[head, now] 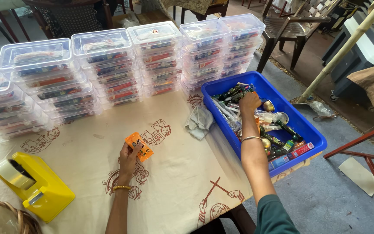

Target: The person packs various small toiletry and stationary items including small bottles, tubes, and a box of matches into clear plastic bags, and then places the bags into clear plastic bins.

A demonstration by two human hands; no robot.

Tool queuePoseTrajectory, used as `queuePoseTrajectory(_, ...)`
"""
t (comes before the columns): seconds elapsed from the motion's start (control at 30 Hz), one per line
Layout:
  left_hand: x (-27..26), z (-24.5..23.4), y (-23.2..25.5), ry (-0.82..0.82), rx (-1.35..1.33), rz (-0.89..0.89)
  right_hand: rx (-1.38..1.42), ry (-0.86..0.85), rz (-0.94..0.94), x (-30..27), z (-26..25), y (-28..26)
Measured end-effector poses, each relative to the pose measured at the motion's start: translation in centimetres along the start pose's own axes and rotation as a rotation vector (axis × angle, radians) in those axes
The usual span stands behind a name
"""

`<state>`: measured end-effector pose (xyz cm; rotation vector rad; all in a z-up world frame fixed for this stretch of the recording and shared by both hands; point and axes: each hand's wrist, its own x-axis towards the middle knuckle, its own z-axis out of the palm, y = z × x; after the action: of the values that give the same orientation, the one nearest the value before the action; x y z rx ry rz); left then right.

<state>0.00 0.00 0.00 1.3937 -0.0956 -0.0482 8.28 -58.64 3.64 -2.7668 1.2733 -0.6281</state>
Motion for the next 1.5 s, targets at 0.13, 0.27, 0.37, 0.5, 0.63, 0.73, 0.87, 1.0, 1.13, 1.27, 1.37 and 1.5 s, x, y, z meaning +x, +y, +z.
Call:
queuePoseTrajectory(0.13,0.0,0.1,0.0,-0.02,-0.015,0.024,0.231,0.101,-0.138,-1.9,-3.0,-1.9)
queuePoseTrajectory(0.27,0.3,-0.1,-0.6,-0.016,0.007,0.031,0.308,0.212,-0.083,-3.1,-6.3,-2.7)
queuePoseTrajectory(0.37,0.2,-0.1,-0.4,-0.022,0.017,0.043,0.36,0.377,-0.118,-3.7,-7.7,-2.7)
queuePoseTrajectory(0.5,-0.2,0.3,0.6,-0.022,0.016,0.062,0.442,0.564,-0.159,-2.3,-9.2,-3.4)
queuePoseTrajectory(0.63,-0.6,0.4,1.3,-0.018,0.12,0.053,0.638,0.29,-0.193,-1.2,-14.7,-3.8)
queuePoseTrajectory(0.73,-0.9,0.3,1.1,-0.022,0.145,0.06,0.471,-0.253,-0.422,-0.1,-15.6,-1.8)
queuePoseTrajectory(0.87,-1.3,1.0,2.7,-0.032,0.141,0.065,0.231,-0.747,-0.602,-2.7,-15.3,1.9)
queuePoseTrajectory(1.0,-1.0,0.8,1.6,-0.009,0.201,0.072,0.031,-0.832,-0.75,-7.0,-14.6,3.6)
queuePoseTrajectory(1.13,-1.1,0.8,1.3,0.009,0.262,0.058,-0.053,-0.621,-0.615,-5.6,-12.5,4.8)
queuePoseTrajectory(1.27,-1.4,1.1,1.9,-0.004,0.261,0.054,-0.288,-0.19,-0.627,-2.9,-5.9,7.6)
queuePoseTrajectory(1.37,-1.5,1.2,1.8,0.004,0.28,0.054,-0.223,-0.208,-0.575,-4.5,-9.2,7.3)
queuePoseTrajectory(1.5,-1.6,1.3,2.1,0.006,0.279,0.005,-0.134,-0.137,-0.555,-4.4,-10.1,7.3)
